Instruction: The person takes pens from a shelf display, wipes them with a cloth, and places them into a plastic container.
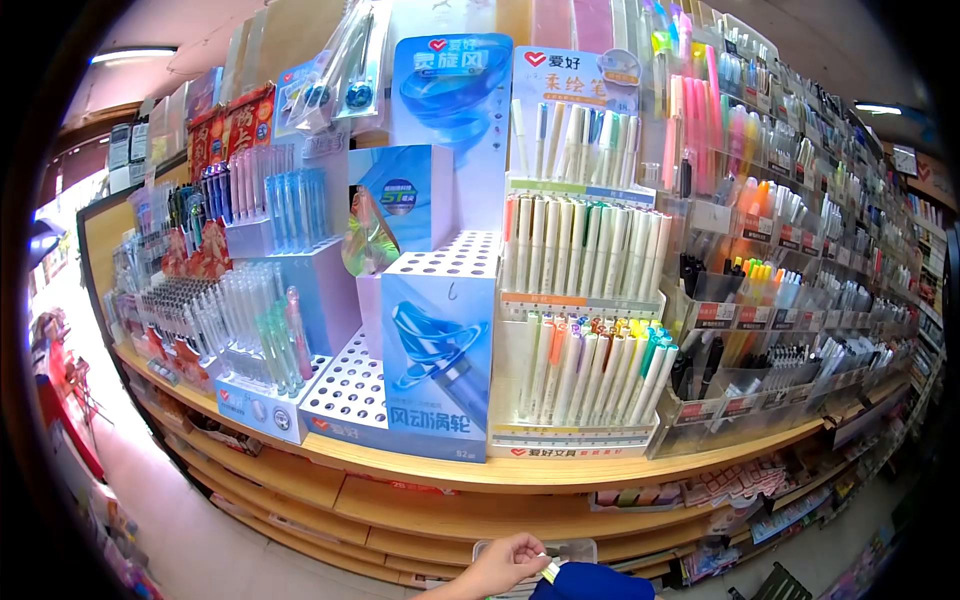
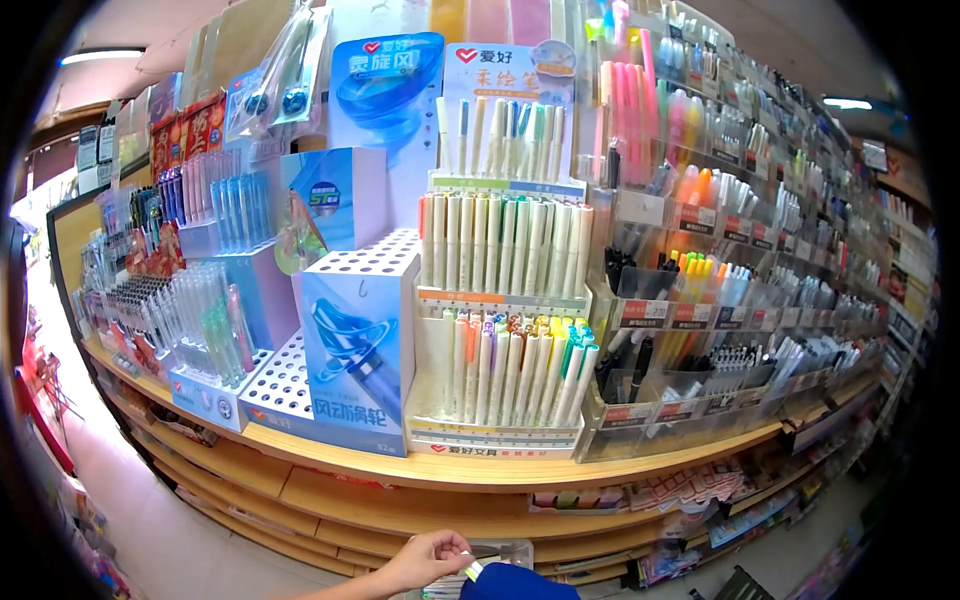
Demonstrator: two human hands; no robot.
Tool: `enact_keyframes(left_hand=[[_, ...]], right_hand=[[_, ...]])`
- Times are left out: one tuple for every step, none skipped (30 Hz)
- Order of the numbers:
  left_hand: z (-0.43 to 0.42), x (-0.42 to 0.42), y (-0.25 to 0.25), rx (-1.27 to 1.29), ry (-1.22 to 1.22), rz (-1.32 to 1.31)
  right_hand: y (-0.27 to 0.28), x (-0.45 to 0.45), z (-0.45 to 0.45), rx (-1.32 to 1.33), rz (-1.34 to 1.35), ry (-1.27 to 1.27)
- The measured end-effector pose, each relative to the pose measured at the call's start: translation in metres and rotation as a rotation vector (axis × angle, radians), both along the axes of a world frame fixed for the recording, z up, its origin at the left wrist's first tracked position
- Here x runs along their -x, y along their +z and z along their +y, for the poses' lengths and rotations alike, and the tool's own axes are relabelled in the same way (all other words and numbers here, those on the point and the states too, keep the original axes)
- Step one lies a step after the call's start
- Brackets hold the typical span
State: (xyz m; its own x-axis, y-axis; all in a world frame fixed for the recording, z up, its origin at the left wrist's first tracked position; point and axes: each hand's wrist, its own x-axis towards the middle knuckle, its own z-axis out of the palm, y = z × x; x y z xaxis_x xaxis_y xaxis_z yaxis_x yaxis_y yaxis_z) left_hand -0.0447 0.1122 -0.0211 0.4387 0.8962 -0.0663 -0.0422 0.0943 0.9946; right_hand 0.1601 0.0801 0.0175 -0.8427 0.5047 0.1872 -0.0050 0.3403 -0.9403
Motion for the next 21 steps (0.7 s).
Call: enact_keyframes(left_hand=[[0.000, -0.002, -0.002, 0.047, 0.039, -0.049], [0.002, 0.000, -0.004, 0.075, 0.029, -0.081], [0.007, 0.004, -0.004, 0.104, 0.020, -0.115], [0.012, 0.010, -0.004, 0.133, 0.013, -0.146], [0.018, 0.015, 0.000, 0.098, 0.058, -0.054], [0.022, 0.021, 0.007, 0.078, 0.116, -0.081], [0.025, 0.027, 0.012, 0.054, 0.174, -0.109], [0.031, 0.034, 0.003, 0.054, 0.186, -0.177], [0.030, 0.030, 0.001, 0.085, 0.244, -0.233], [0.028, 0.023, -0.001, 0.119, 0.301, -0.289], [0.026, 0.015, -0.005, 0.154, 0.359, -0.343], [0.023, 0.005, -0.019, 0.186, 0.401, -0.431], [0.017, -0.004, -0.024, 0.245, 0.374, -0.565], [0.010, -0.017, -0.027, 0.243, 0.351, -0.548], [0.003, -0.030, -0.027, 0.240, 0.328, -0.532], [-0.004, -0.042, -0.025, 0.207, 0.368, -0.534], [-0.011, -0.054, -0.022, 0.174, 0.409, -0.536], [-0.015, -0.060, -0.021, 0.143, 0.452, -0.540], [-0.012, -0.055, -0.020, 0.173, 0.453, -0.566], [-0.005, -0.043, -0.016, 0.203, 0.452, -0.589], [0.002, -0.031, -0.010, 0.234, 0.449, -0.612]], right_hand=[[-0.010, 0.002, 0.001, 0.421, -0.004, -0.032], [-0.019, 0.004, 0.002, 0.846, -0.009, -0.065], [-0.023, 0.007, 0.001, 1.271, -0.014, -0.098], [-0.004, 0.012, -0.001, 1.292, -0.027, -0.121], [0.021, 0.015, -0.005, 1.313, -0.038, -0.144], [0.039, 0.017, -0.007, 1.332, -0.048, -0.168], [0.042, 0.016, -0.007, 1.385, -0.006, -0.134], [0.044, 0.014, -0.006, 1.436, 0.036, -0.101], [0.046, 0.013, -0.006, 1.487, 0.079, -0.066], [0.061, 0.020, -0.009, 1.364, -0.027, -0.221], [0.078, 0.029, -0.013, 1.236, -0.131, -0.370], [0.077, 0.031, -0.013, 1.240, -0.130, -0.371], [0.074, 0.031, -0.011, 1.245, -0.143, -0.402], [0.046, 0.026, -0.001, 1.382, -0.052, -0.286], [0.020, 0.022, 0.006, 1.513, 0.042, -0.165], [0.001, 0.021, 0.009, 1.552, 0.070, -0.121], [-0.019, 0.021, 0.011, 1.592, 0.097, -0.077], [-0.037, 0.020, 0.012, 1.632, 0.121, -0.031], [-0.050, 0.019, 0.013, 1.672, 0.146, 0.015], [-0.052, 0.020, 0.012, 1.710, 0.175, 0.061], [-0.047, 0.019, 0.008, 1.007, 0.136, -0.042]])
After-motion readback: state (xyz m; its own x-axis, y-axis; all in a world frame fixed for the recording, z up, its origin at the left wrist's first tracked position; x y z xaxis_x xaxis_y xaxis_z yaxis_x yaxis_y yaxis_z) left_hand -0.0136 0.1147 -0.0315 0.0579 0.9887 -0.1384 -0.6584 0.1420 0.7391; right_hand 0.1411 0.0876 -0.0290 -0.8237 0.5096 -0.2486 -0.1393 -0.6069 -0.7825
